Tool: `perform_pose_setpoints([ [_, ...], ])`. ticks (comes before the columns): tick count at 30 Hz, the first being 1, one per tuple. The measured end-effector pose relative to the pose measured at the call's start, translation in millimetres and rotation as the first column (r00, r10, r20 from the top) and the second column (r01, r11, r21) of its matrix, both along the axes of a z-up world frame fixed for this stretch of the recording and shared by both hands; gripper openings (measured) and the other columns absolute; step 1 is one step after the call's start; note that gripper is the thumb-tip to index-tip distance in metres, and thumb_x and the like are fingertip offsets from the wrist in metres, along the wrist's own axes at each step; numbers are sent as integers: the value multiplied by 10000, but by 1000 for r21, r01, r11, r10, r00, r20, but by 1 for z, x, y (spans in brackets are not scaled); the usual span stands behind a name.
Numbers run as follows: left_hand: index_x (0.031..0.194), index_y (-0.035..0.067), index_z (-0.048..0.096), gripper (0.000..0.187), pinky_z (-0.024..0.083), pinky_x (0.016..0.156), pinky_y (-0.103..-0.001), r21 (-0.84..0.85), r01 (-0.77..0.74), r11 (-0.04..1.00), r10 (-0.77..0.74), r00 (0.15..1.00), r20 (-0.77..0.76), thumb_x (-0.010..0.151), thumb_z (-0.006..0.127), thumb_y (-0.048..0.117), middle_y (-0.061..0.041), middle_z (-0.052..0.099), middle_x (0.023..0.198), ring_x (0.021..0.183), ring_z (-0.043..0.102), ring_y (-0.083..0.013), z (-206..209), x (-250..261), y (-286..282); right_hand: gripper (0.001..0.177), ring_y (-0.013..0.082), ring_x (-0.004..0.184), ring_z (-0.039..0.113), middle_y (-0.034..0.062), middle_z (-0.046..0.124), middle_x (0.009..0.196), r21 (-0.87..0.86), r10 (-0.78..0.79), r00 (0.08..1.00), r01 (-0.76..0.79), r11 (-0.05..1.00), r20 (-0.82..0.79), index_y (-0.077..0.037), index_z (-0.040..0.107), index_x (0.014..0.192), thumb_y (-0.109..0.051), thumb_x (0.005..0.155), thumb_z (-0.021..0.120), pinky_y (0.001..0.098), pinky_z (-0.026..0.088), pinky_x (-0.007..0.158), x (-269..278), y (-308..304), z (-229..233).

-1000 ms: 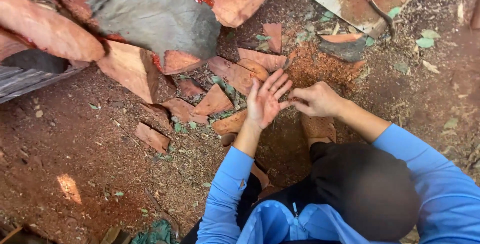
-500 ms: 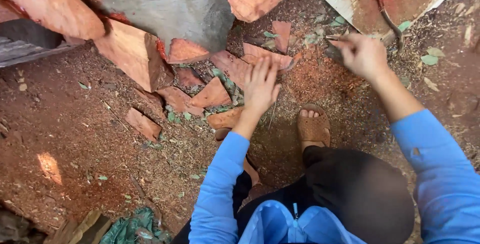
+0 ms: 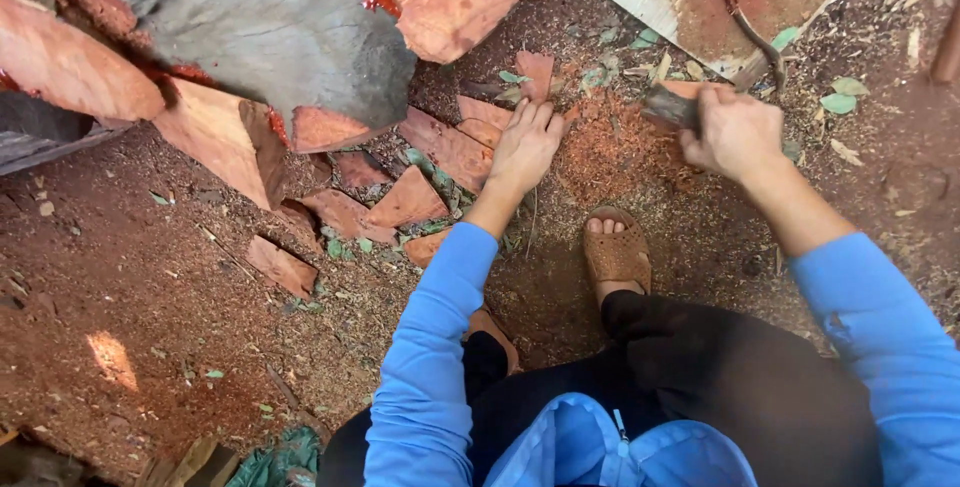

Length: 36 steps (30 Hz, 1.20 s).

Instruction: Applying red adhesive to wood fragments and attaching them to a large log in a woodworking setting.

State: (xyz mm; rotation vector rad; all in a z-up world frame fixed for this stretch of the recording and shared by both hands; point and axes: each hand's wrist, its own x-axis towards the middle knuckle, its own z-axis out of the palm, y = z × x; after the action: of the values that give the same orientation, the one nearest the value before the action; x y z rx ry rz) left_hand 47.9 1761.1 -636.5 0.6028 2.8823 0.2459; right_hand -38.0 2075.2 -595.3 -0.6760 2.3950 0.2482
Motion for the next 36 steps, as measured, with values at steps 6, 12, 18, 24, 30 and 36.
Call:
perform_pose_setpoints([
  [6, 1116, 75, 664, 286, 571, 613, -321, 11, -156, 988, 156, 988, 15, 919, 518, 223, -142, 640, 1107, 977, 622, -266, 37, -44, 3, 475, 110, 634, 710, -19, 756, 894, -349, -176, 948, 75, 934, -266, -167, 703, 1381, -396, 1049, 453, 219, 509, 375, 25, 57, 5],
  [12, 1084, 121, 385, 332, 354, 775, -519, 560, -775, -293, 565, 332, 756, 976, 507, 409, -123, 410, 1027, 883, 415, -325, -3, -102, -49, 389, 125, 522, 509, 84, 622, 854, -396, -709, 685, 705, 588, 167, -11, 695, 1386, -230, 1115, 520, 295, 481, 441, 40, 83, 15],
  [18, 1582, 113, 234, 763, 348, 1085, -808, 56, -297, -953, -34, 288, 957, 938, 484, 437, -342, 272, 1573, 1383, 388, -525, 60, -100, -53, 501, 335, 993, 603, 178, 645, 1158, -387, -725, 677, 706, 593, 126, 29, 573, 1498, -228, 1071, 625, 548, 519, 833, 34, 51, 28],
  [24, 1368, 115, 584, 540, 388, 1131, -658, 380, -635, -673, 291, 245, 925, 929, 660, 420, -187, 619, 1344, 1300, 550, -374, 10, -66, -31, 806, 487, 1165, 577, 252, 639, 1336, -411, -581, 814, 528, 743, -3, -11, 561, 1461, -507, 865, 780, 595, 491, 927, 13, 12, -10],
  [30, 1342, 178, 594, 677, 489, 957, -498, 142, -439, 887, 442, 897, 11, 733, 878, 261, -84, 574, 1226, 1174, 566, -321, -16, -49, -15, 836, 358, 1153, 491, 190, 595, 1377, -241, -457, 886, 428, 871, -77, -25, 626, 1348, -568, 734, 793, 476, 361, 889, 14, 13, -52],
  [36, 1021, 171, 613, 384, 558, 852, -467, 210, -683, 699, 605, 722, 335, 733, 866, 169, -32, 487, 1045, 1042, 595, -331, -30, -46, -31, 727, 296, 1110, 590, 105, 721, 1252, -200, -379, 903, 340, 919, -205, -74, 702, 1267, -604, 775, 779, 440, 374, 867, 44, 68, -32],
])
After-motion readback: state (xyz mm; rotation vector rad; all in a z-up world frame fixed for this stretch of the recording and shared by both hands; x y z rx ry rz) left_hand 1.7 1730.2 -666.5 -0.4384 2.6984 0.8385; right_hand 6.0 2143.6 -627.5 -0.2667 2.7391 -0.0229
